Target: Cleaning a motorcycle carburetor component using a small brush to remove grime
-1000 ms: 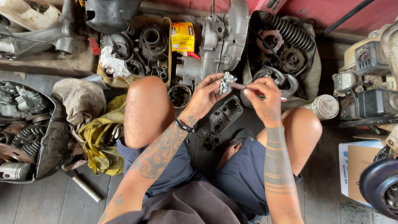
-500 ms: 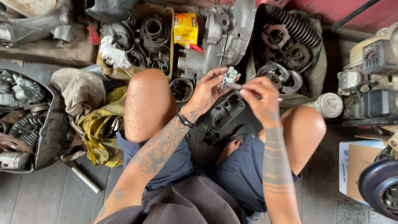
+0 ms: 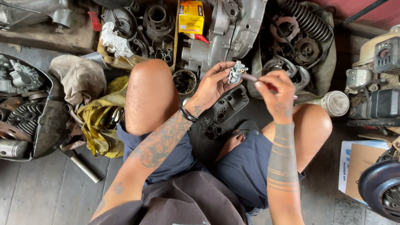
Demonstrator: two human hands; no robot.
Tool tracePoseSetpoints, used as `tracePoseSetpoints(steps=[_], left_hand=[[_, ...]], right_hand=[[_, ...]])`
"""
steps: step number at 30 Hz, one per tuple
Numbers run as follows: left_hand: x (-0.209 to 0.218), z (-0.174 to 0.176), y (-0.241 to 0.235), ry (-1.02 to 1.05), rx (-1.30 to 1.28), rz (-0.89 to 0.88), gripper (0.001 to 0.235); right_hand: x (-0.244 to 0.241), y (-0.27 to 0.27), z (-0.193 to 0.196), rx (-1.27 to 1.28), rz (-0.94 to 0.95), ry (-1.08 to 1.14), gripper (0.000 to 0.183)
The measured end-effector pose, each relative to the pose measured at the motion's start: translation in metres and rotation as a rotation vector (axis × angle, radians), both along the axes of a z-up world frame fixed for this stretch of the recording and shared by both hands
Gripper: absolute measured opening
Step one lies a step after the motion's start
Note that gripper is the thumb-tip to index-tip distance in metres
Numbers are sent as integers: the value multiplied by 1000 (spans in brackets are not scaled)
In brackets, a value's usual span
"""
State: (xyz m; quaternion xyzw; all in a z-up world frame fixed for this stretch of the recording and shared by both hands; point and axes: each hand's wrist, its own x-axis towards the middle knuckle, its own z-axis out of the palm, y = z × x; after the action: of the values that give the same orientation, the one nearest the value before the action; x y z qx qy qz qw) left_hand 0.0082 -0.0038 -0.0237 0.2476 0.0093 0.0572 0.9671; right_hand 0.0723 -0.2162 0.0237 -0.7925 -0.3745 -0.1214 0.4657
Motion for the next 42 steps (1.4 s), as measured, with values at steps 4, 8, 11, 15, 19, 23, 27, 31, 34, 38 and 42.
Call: tracePoseSetpoints(steps=[4, 8, 11, 15, 19, 23, 27, 31, 34, 38, 42], left_hand=[[1, -2, 2, 1, 20, 1, 33], [3, -10, 1, -18, 7, 15, 29], [-6, 7, 1, -8, 11, 9, 28], [-7, 4, 2, -6, 11, 4, 28], [-7, 5, 1, -20, 15, -1, 27], [-3, -12, -1, 43, 73, 2, 28], [-1, -10, 1, 44, 125, 36, 28], [-5, 19, 27, 97, 101, 33, 32], [0, 19, 52, 133, 91, 134, 28], [-7, 42, 87, 214, 117, 189, 35], [-18, 58, 108, 234, -125, 244, 33]], right_hand=[[-13, 15, 3, 19, 74, 80, 12], [2, 5, -2, -5, 12, 15, 10], [-10, 10, 5, 4, 21, 14, 11], [-18, 16, 6, -41, 54, -2, 9], [-4, -3, 9, -21, -23, -31, 9], [-22, 7, 10, -38, -2, 49, 10], [-10, -2, 4, -75, -42, 37, 10], [4, -34, 3, -112, -143, 46, 11], [2, -39, 3, -105, -187, 48, 11], [-7, -14, 24, -234, -198, 134, 11], [-6, 5, 32, -367, -185, 243, 14]])
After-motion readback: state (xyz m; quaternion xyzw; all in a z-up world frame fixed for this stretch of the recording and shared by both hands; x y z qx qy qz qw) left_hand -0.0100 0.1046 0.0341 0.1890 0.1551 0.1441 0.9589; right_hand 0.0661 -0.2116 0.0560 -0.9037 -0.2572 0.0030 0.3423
